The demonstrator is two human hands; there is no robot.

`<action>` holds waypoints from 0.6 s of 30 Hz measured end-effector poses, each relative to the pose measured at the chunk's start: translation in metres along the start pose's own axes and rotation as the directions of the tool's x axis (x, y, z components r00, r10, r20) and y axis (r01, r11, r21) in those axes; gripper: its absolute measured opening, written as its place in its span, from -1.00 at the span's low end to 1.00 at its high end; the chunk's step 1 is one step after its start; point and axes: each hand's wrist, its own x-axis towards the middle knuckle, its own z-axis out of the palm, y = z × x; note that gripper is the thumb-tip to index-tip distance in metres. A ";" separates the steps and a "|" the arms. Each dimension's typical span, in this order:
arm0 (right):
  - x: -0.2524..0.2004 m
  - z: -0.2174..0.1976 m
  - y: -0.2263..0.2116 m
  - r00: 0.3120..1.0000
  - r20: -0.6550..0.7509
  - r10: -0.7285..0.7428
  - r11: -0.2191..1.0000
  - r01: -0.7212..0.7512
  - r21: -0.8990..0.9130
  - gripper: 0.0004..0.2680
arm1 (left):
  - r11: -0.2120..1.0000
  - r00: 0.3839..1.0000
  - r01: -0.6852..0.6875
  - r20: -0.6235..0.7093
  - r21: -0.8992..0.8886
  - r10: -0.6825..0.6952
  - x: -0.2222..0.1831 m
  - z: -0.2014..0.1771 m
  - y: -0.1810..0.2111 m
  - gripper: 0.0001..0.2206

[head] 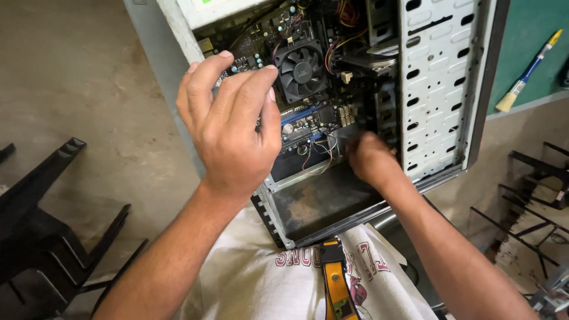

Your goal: Connecting internal cables and cleaning the motherboard of a desktop computer with a brush.

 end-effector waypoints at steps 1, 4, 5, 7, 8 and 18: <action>-0.010 -0.009 -0.006 0.998 -0.049 -0.025 0.980 0.034 0.195 -0.80 | 1.000 1.000 0.001 0.004 0.001 -0.001 0.000 0.000 0.000 -0.79; -0.001 -0.006 -0.006 0.984 -0.158 -0.087 0.880 0.150 0.450 -0.91 | 1.000 1.000 -0.002 -0.002 0.001 0.002 0.000 -0.001 -0.001 -0.78; 0.008 0.000 -0.002 0.968 -0.216 -0.128 0.828 0.224 0.514 -0.93 | 1.000 1.000 -0.008 -0.010 -0.002 0.008 0.000 0.000 -0.001 -0.77; 0.011 0.008 0.002 0.964 -0.198 -0.178 0.699 0.266 0.664 -0.93 | 1.000 1.000 -0.004 -0.011 -0.025 0.004 0.000 0.000 -0.001 -0.76; 0.012 0.012 0.004 0.954 -0.189 -0.232 0.542 0.288 0.790 -0.92 | 0.999 1.000 -0.002 -0.011 -0.047 0.001 0.000 0.000 -0.002 -0.76; -0.009 -0.006 -0.009 0.980 -0.087 -0.180 0.631 0.183 0.754 -0.92 | 0.996 1.000 0.011 -0.025 -0.084 -0.013 -0.001 0.001 -0.002 -0.75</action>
